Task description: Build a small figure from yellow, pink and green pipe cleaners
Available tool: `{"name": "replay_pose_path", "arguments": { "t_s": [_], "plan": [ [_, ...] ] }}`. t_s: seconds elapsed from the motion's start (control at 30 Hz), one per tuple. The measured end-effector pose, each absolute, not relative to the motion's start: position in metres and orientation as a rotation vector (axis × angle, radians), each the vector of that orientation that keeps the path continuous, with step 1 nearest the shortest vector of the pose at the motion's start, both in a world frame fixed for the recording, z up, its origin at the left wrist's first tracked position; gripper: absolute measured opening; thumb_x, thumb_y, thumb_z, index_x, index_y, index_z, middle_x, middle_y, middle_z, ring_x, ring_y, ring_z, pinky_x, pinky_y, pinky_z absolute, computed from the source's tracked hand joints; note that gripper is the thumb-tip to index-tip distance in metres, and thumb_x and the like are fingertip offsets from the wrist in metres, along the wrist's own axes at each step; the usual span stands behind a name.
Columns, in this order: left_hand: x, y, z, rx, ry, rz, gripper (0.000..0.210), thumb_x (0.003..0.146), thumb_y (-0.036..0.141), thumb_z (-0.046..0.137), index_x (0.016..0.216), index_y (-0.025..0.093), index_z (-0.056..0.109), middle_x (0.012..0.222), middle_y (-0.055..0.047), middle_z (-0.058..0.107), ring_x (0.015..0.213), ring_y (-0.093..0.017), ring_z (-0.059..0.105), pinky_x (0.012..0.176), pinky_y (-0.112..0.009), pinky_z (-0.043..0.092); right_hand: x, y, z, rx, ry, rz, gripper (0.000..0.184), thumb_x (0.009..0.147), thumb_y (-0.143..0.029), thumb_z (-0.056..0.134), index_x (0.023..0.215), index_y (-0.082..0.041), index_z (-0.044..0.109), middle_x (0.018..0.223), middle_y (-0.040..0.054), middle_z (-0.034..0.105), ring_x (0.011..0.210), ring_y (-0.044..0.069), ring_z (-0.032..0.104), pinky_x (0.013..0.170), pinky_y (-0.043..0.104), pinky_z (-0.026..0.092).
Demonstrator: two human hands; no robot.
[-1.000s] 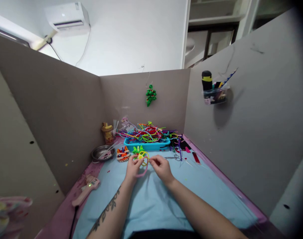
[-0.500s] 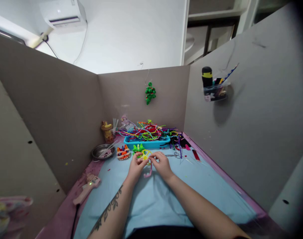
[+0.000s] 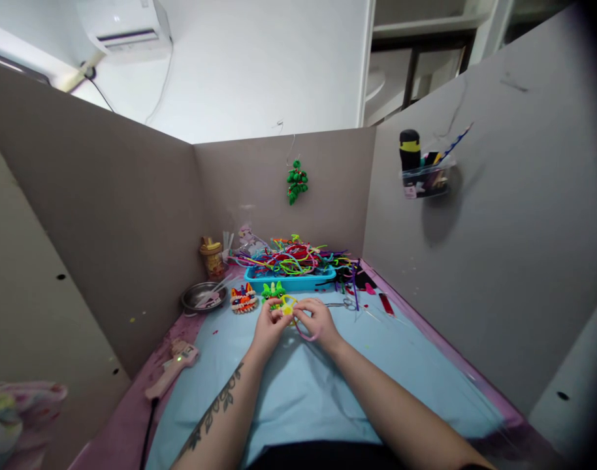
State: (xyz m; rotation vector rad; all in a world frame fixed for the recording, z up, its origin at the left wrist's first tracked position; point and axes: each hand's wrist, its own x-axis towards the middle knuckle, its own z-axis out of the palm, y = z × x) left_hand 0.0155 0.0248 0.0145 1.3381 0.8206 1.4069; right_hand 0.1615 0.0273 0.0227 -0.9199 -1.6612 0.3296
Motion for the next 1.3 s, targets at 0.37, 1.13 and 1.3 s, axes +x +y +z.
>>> {"name": "replay_pose_path", "arguments": {
  "t_s": [0.37,1.13,1.3],
  "plan": [
    [0.016,0.021,0.013,1.536,0.908,1.337,0.040,0.066,0.035,0.068,0.092,0.019,0.043,0.055,0.008,0.049,0.045,-0.007,0.043,0.044,-0.018,0.026,0.162,0.037,0.011,-0.979,-1.694,0.423,0.012,0.065,-0.012,0.058,0.056,-0.018,0.061,0.077,0.0016,0.048,0.077,0.015,0.050,0.076,0.030,0.043],
    [0.009,0.028,0.021,1.173,0.948,1.491,0.043,0.055,0.032,0.076,0.086,0.017,0.050,0.058,0.004,0.060,0.057,-0.013,0.060,0.059,-0.023,0.042,0.162,0.020,0.022,-0.711,-1.913,0.712,0.013,0.071,-0.029,0.065,0.077,-0.020,0.072,0.076,0.0043,0.068,0.073,0.018,0.062,0.071,0.032,0.050],
    [0.013,0.022,0.018,1.345,0.883,1.276,0.041,0.058,0.030,0.073,0.087,0.018,0.046,0.055,0.006,0.056,0.047,-0.009,0.052,0.049,-0.018,0.034,0.174,0.027,0.028,-0.806,-1.524,0.778,0.021,0.073,-0.035,0.063,0.075,-0.016,0.070,0.074,0.0052,0.066,0.071,0.017,0.061,0.067,0.030,0.048]
  ]
}}
